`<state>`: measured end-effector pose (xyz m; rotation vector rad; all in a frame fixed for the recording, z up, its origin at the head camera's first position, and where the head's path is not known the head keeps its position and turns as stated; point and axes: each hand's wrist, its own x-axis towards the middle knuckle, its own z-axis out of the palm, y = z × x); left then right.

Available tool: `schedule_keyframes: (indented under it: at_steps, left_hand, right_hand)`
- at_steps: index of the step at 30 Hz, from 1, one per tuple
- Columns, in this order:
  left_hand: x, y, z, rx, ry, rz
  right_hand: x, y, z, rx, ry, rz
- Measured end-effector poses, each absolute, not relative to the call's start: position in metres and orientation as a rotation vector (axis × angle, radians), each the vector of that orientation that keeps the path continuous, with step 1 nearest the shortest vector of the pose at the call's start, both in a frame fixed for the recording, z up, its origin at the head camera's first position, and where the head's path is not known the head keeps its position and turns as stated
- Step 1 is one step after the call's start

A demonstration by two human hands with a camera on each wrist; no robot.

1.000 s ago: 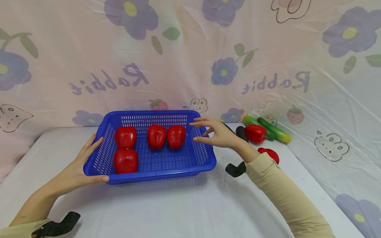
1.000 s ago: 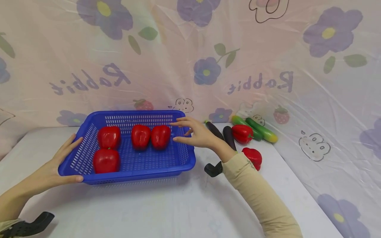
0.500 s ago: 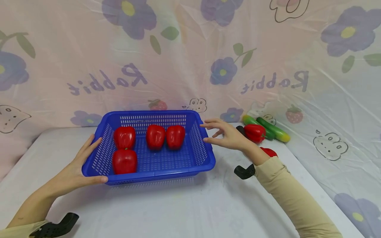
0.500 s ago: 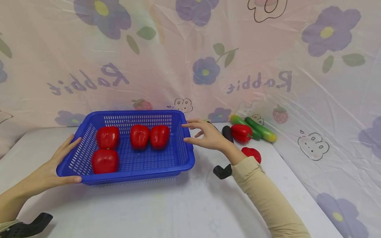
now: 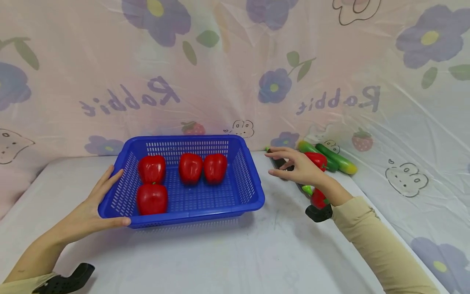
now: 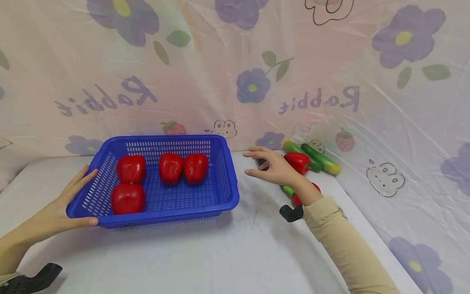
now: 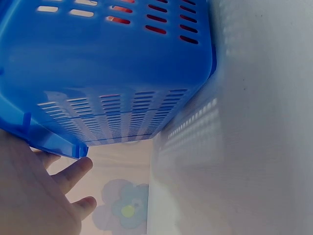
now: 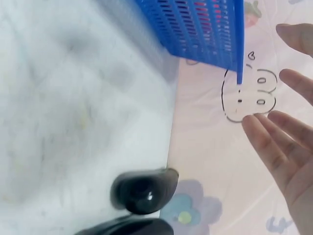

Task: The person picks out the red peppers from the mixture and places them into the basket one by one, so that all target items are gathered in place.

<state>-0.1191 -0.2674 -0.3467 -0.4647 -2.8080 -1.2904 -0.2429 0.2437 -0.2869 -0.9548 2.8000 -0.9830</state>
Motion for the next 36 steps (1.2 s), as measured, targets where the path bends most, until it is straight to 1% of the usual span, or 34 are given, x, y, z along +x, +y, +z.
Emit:
schedule_keyframes:
  at_steps: [8,19,28,36]
  left_hand:
    - [-0.118,-0.269,-0.347,-0.461,-2.805,-1.312]
    - [-0.118,-0.269,-0.348,-0.449,-2.823,-1.286]
    - [-0.119,-0.268,-0.347,-0.451,-2.830,-1.262]
    - [-0.120,-0.268,-0.347,-0.458,-2.819,-1.289]
  right_hand:
    - [-0.237,0.259,-0.289,-0.953,2.846,-0.918]
    - [-0.231,0.275,-0.293,-0.872,2.889,-0.869]
    - [-0.229,0.289,-0.298,-0.917,2.893,-0.847]
    - [-0.228,0.307,-0.304,-0.894,2.923,-0.782]
